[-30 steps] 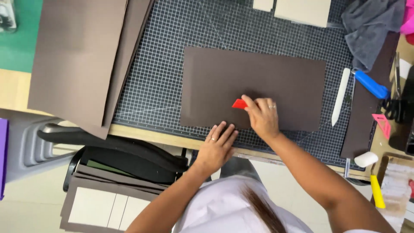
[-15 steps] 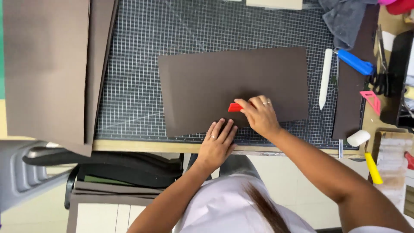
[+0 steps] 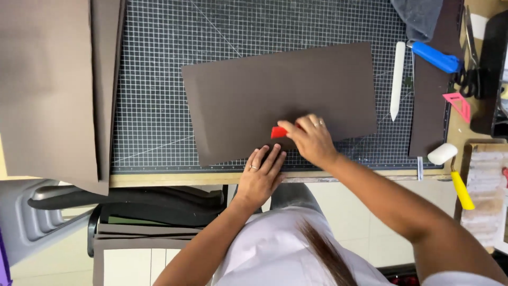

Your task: Smoothing a brown cover material onto a board using a red squeegee tool to ensure adhesion and remove air bubbles.

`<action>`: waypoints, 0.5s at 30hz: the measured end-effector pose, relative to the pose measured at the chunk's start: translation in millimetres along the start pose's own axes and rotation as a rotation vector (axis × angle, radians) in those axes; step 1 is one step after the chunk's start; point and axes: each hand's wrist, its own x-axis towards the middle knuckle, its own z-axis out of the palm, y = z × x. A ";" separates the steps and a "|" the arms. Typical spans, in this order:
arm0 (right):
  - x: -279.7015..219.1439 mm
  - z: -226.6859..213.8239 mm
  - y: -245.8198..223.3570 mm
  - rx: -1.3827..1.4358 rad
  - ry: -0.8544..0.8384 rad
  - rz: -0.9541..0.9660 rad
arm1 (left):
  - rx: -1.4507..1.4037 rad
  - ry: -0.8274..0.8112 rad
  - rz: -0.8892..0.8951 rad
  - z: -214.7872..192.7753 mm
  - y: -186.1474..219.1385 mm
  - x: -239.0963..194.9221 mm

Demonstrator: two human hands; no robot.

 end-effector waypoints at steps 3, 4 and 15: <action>51.0 13.9 35.4 -0.096 0.097 0.015 | 0.042 -0.005 0.001 5.6 1.2 -5.2; 61.6 17.9 44.0 -0.096 0.099 0.011 | 0.044 -0.002 -0.001 6.8 0.0 0.4; -18.4 -23.5 39.6 -0.035 0.044 0.040 | -0.085 0.191 -0.032 12.2 28.5 24.0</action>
